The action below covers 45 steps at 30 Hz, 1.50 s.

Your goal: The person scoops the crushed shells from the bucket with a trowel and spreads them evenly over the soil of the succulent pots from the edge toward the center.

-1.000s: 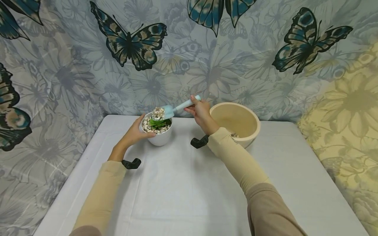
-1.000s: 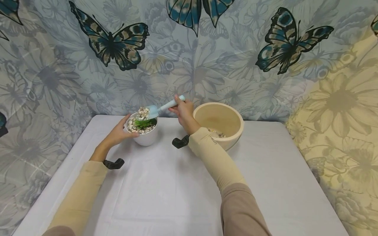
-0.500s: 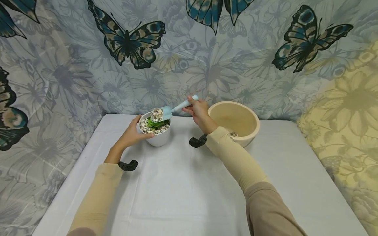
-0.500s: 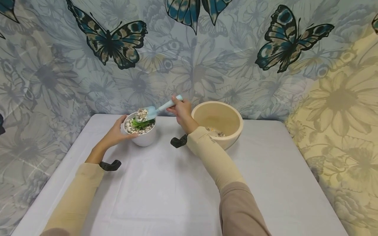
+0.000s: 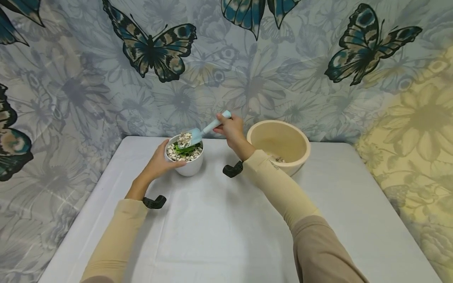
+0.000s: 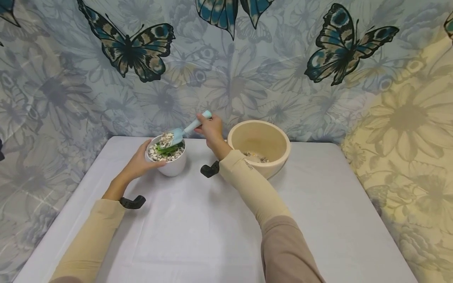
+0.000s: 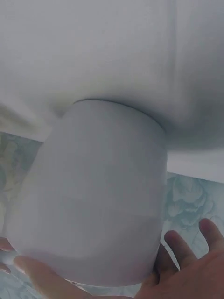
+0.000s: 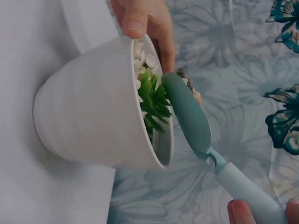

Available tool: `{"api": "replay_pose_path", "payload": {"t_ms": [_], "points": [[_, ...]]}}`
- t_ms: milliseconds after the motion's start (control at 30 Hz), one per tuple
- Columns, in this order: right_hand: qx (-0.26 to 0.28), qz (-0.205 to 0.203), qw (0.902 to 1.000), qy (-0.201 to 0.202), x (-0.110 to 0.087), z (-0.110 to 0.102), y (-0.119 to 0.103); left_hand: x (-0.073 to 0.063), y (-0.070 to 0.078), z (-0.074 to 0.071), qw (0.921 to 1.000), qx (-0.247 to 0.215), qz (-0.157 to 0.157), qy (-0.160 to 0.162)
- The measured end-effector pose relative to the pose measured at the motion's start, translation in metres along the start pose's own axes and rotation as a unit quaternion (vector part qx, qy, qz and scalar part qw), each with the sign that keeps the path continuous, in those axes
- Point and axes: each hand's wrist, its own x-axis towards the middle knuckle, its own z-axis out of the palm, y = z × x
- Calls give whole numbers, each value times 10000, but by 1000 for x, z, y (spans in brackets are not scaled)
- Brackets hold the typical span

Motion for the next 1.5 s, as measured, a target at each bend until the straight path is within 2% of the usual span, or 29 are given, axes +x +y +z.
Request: {"api": "replay_pose_path", "payload": {"t_ms": [133, 267, 467, 667, 800, 900, 1000, 1100, 1167, 1267, 1367, 1500], "points": [[-177, -78, 9998, -21, -1, 4, -2, 3, 0, -7, 9996, 101, -61, -265], [-325, -205, 9993, -43, -1, 7, 0, 6, -3, -9, 9989, -83, -117, -440], [-510, -298, 9982, -111, -4, 9, 2, 4, -5, -2, 9989, -372, -73, -260], [-649, -374, 9972, -81, -6, 11, 1, 0, -1, 0, 9999, -39, -42, -126], [-613, -378, 9974, -97, -5, 11, 3, 1, -1, -4, 9997, 152, -36, -196], [-500, -332, 9982, -42, -3, 9, 5, 2, -2, -5, 9995, 55, -47, -295], [-451, -275, 9986, -4, -2, 7, 7, 0, -3, -2, 9993, -234, -18, -276], [-542, -277, 9981, 42, -2, 5, 7, -3, -3, 4, 9993, -364, 94, -68], [-632, -320, 9975, 48, -3, 4, 7, -5, 0, 8, 9992, -346, 171, 122], [-705, -439, 9965, 37, -4, 4, 7, -7, 3, 10, 9993, -172, 208, 244], [-682, -569, 9960, 6, -6, 4, 8, -6, 4, 7, 9998, -30, 132, 149], [-707, -843, 9939, 23, -9, 4, 10, -2, 2, 3, 9999, 2, 79, -149]]}}
